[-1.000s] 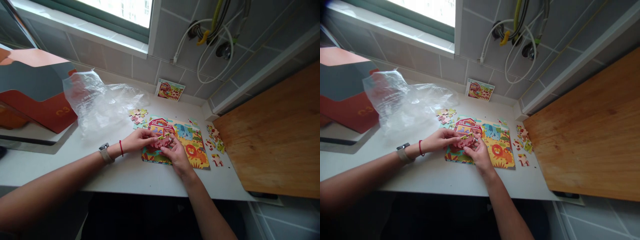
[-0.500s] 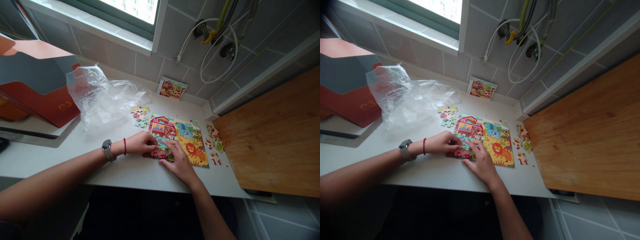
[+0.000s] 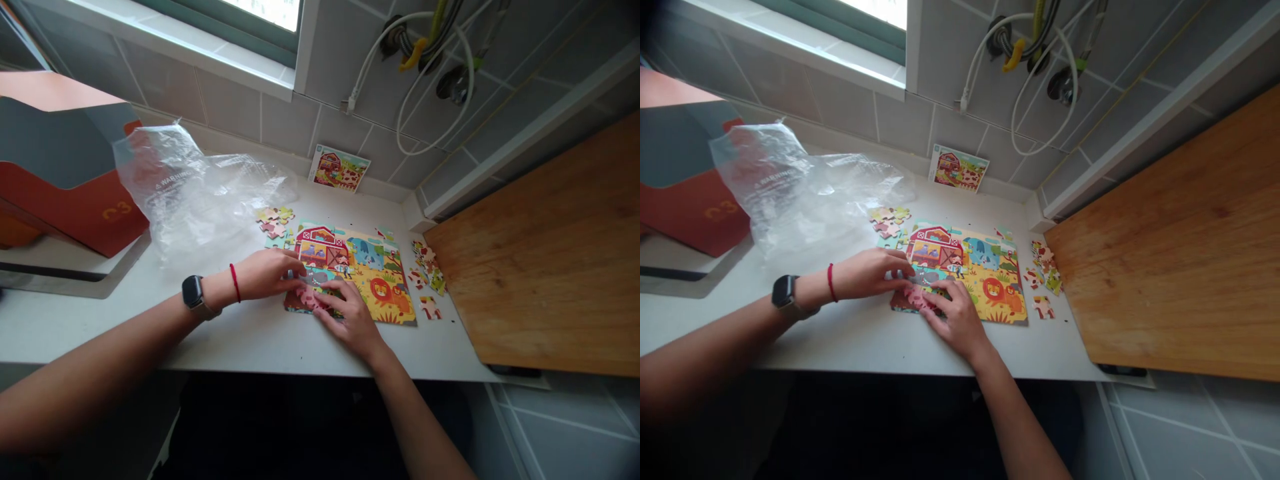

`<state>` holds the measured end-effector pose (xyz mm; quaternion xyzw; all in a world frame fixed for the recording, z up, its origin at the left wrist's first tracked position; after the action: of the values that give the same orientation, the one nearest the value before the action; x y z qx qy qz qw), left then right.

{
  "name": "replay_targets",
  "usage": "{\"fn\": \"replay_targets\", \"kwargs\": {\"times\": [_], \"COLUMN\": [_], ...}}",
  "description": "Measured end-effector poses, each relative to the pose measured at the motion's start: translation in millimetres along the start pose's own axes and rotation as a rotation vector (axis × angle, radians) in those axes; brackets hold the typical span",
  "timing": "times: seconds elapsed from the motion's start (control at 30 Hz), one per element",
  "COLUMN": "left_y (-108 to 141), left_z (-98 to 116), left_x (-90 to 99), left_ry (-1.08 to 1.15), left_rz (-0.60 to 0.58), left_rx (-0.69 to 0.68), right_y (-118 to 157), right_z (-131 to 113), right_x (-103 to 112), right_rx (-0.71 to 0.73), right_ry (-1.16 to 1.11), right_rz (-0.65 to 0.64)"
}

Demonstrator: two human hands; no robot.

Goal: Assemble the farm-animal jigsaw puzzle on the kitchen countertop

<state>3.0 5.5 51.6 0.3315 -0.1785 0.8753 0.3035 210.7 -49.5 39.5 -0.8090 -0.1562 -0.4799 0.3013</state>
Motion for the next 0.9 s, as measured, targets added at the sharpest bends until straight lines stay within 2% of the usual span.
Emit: {"fn": "replay_targets", "kwargs": {"times": [0.1, 0.2, 0.43, 0.57, 0.9], "left_y": [4, 6, 6, 6, 4], "left_z": [-4, -5, -14, -21, -14], "left_x": [5.7, 7.1, 6.7, 8.1, 8.4], "left_ry": [0.05, 0.069, 0.132, 0.083, -0.014], "left_rz": [-0.109, -0.157, -0.148, -0.127, -0.127], "left_rx": [0.011, 0.011, 0.018, 0.052, 0.05], "right_y": [0, 0, 2, 2, 3], "right_z": [-1, -2, 0, 1, 0], "right_x": [0, 0, -2, -2, -1], "right_rx": [0.001, 0.013, 0.015, 0.004, -0.006], "right_ry": [0.001, 0.011, 0.01, 0.0, 0.001], "right_rz": [0.01, 0.017, 0.012, 0.01, 0.005]}}
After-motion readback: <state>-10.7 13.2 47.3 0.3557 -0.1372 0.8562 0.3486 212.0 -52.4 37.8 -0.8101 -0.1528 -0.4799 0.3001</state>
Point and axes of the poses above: each hand's wrist, its own y-axis away from the middle knuckle, its own x-axis out of the back of the hand, z = x × y, the point moved 5 cm from there along -y, towards the middle knuckle, and after that the axes turned 11 degrees about y, right-handed, at the moved point
